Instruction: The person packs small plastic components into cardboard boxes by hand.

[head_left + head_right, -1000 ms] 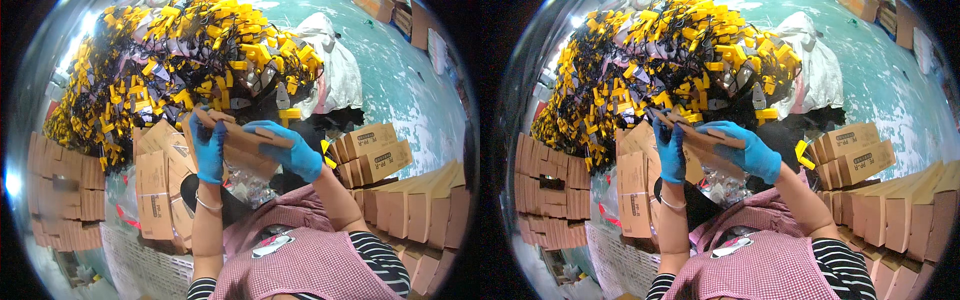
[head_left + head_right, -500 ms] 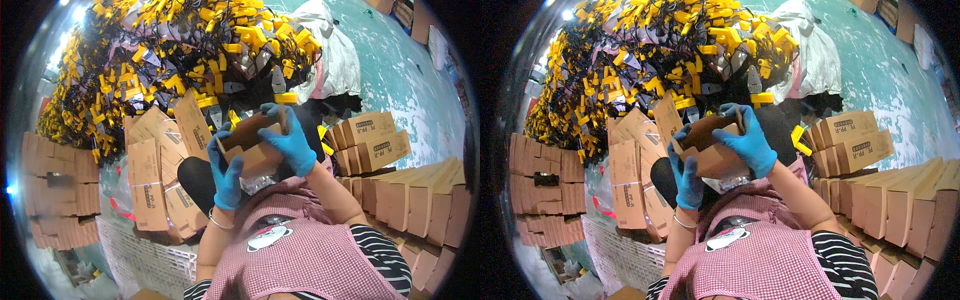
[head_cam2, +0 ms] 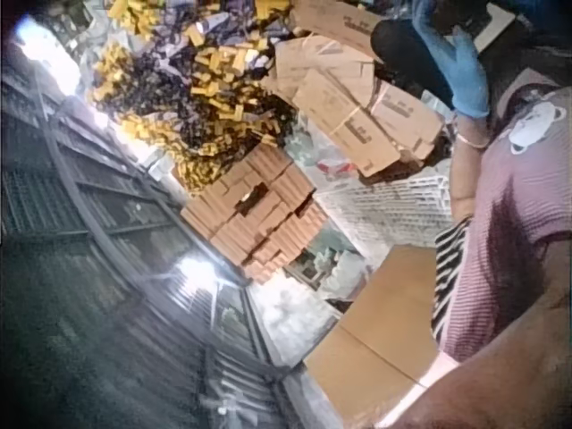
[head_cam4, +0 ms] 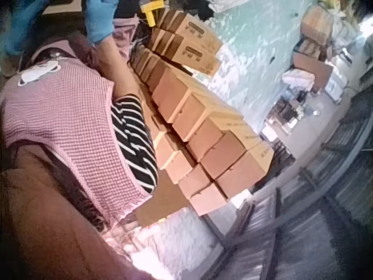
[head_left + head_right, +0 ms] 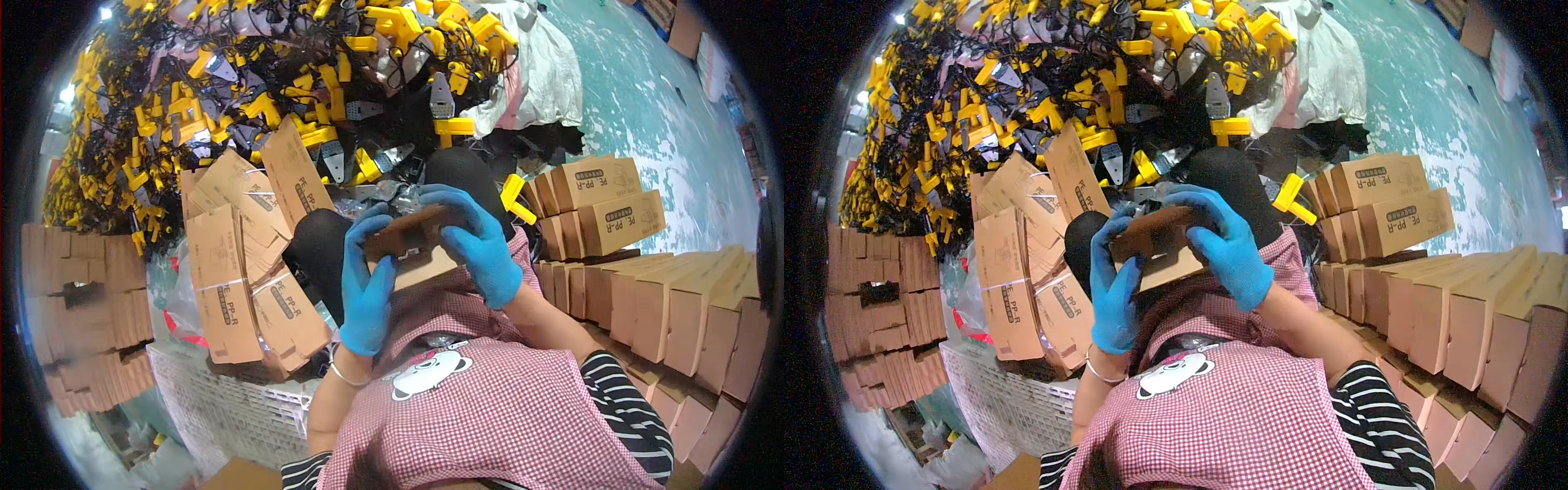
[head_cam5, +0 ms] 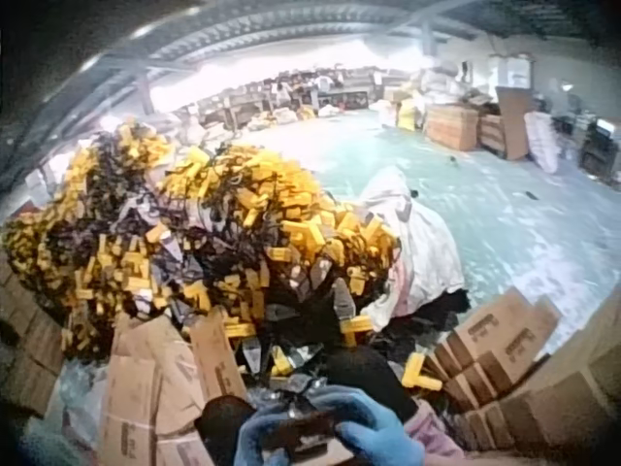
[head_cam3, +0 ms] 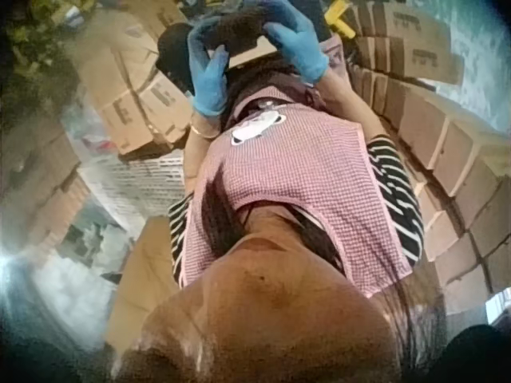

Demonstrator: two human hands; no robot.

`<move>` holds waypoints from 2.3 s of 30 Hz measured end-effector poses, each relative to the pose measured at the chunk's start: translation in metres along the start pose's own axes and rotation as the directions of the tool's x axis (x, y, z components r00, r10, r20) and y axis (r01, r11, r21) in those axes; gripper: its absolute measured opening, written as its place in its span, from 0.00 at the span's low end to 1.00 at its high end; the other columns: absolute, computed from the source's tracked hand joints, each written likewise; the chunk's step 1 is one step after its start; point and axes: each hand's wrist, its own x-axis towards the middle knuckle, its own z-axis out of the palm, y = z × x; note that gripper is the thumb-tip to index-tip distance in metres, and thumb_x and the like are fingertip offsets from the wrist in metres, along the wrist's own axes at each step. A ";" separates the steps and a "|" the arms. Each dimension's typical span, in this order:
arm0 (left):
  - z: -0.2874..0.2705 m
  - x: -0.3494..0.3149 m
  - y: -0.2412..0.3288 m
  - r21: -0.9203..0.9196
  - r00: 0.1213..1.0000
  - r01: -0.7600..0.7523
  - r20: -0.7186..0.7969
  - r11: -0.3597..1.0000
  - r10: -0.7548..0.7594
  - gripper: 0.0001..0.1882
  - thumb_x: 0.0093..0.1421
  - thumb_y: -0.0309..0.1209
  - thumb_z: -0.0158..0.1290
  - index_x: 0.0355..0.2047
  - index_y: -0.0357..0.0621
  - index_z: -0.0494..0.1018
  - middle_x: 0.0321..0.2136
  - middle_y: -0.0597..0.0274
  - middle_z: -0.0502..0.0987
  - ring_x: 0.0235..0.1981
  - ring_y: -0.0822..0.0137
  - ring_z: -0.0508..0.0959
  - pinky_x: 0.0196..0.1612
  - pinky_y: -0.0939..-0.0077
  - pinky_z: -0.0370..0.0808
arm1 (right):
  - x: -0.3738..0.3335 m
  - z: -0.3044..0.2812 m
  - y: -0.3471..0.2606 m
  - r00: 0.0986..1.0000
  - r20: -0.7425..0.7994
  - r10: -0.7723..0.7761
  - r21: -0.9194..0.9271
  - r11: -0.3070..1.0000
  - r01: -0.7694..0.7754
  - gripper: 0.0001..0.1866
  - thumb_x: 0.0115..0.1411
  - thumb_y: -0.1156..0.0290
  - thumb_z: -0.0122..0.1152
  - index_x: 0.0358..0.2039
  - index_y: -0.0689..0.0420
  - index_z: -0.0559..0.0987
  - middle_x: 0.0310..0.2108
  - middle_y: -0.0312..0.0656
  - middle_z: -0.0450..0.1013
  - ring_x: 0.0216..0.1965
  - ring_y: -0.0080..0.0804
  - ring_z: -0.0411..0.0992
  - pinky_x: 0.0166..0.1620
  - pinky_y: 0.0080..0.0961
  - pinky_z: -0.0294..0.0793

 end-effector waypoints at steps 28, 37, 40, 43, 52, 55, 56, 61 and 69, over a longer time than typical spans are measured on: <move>-0.032 -0.023 0.008 0.626 0.926 -0.372 0.298 0.685 0.231 0.43 0.39 0.36 0.75 0.58 0.47 0.73 0.65 0.45 0.64 0.60 0.46 0.73 0.59 0.58 0.75 | -0.005 0.000 -0.051 0.954 0.196 0.228 -0.882 0.465 0.071 0.26 0.55 0.69 0.69 0.55 0.57 0.76 0.47 0.48 0.77 0.48 0.38 0.77 0.53 0.29 0.74; -0.302 -0.069 0.102 -0.863 0.945 -0.255 -0.125 0.437 0.304 0.18 0.71 0.33 0.38 0.46 0.32 0.74 0.44 0.51 0.77 0.45 0.59 0.76 0.49 0.63 0.75 | -0.024 -0.172 -0.017 0.615 -0.667 -0.421 -0.619 0.772 -0.143 0.18 0.65 0.65 0.60 0.54 0.56 0.79 0.46 0.41 0.79 0.46 0.25 0.75 0.51 0.24 0.74; -0.327 -0.076 0.095 -0.989 0.969 -0.143 -0.145 -0.024 0.198 0.17 0.67 0.35 0.44 0.49 0.37 0.73 0.47 0.50 0.76 0.47 0.56 0.76 0.50 0.61 0.75 | -0.046 -0.227 0.040 0.575 -0.787 -0.224 -0.419 0.878 -0.232 0.16 0.65 0.64 0.60 0.51 0.56 0.81 0.43 0.41 0.80 0.44 0.26 0.76 0.48 0.23 0.75; -0.347 -0.083 0.091 -0.880 0.989 -0.092 -0.136 -0.465 0.062 0.20 0.62 0.37 0.49 0.52 0.42 0.73 0.50 0.50 0.75 0.48 0.54 0.76 0.51 0.59 0.75 | -0.046 -0.241 0.105 0.509 -0.859 -0.060 -0.304 0.860 -0.411 0.17 0.63 0.61 0.60 0.49 0.56 0.82 0.42 0.44 0.81 0.42 0.32 0.79 0.47 0.27 0.76; -0.316 -0.106 0.104 0.141 0.976 -0.206 -0.041 -0.968 -0.213 0.34 0.51 0.43 0.63 0.60 0.55 0.72 0.58 0.48 0.72 0.52 0.46 0.76 0.55 0.54 0.74 | 0.090 -0.286 0.221 0.575 -0.817 0.031 -0.421 0.650 -0.633 0.20 0.63 0.55 0.53 0.50 0.51 0.81 0.48 0.51 0.78 0.52 0.47 0.76 0.54 0.38 0.74; -0.193 -0.043 0.092 0.826 0.794 0.554 -0.563 0.107 0.230 0.20 0.70 0.34 0.44 0.55 0.31 0.70 0.54 0.48 0.74 0.53 0.56 0.74 0.56 0.61 0.72 | 0.148 -0.331 0.242 0.620 -0.738 0.267 -0.532 0.336 -0.777 0.36 0.58 0.42 0.58 0.59 0.53 0.75 0.56 0.53 0.74 0.56 0.49 0.73 0.59 0.39 0.71; -0.171 -0.041 0.077 0.885 0.846 0.315 -0.425 0.342 0.323 0.22 0.70 0.35 0.45 0.57 0.30 0.68 0.57 0.48 0.72 0.56 0.55 0.73 0.60 0.60 0.70 | 0.155 -0.322 0.245 0.628 -0.722 0.288 -0.534 0.344 -0.772 0.36 0.58 0.42 0.58 0.59 0.53 0.75 0.56 0.53 0.74 0.56 0.49 0.73 0.59 0.39 0.71; -0.038 -0.012 0.058 0.921 0.936 -0.312 0.255 -0.234 -0.243 0.47 0.47 0.67 0.61 0.60 0.51 0.71 0.62 0.45 0.67 0.61 0.39 0.66 0.64 0.48 0.60 | 0.192 -0.271 0.248 0.512 -0.755 0.409 -0.607 -0.141 -0.782 0.71 0.39 0.23 0.65 0.72 0.59 0.50 0.66 0.57 0.62 0.62 0.51 0.68 0.64 0.41 0.68; -0.033 0.045 0.077 0.820 0.891 -0.454 0.422 -0.349 -0.167 0.53 0.37 0.62 0.70 0.65 0.64 0.66 0.68 0.42 0.57 0.67 0.35 0.56 0.67 0.38 0.52 | 0.166 -0.313 0.236 0.678 -0.619 0.397 -0.714 0.076 -0.696 0.33 0.57 0.55 0.61 0.60 0.58 0.70 0.53 0.58 0.75 0.56 0.55 0.73 0.57 0.46 0.73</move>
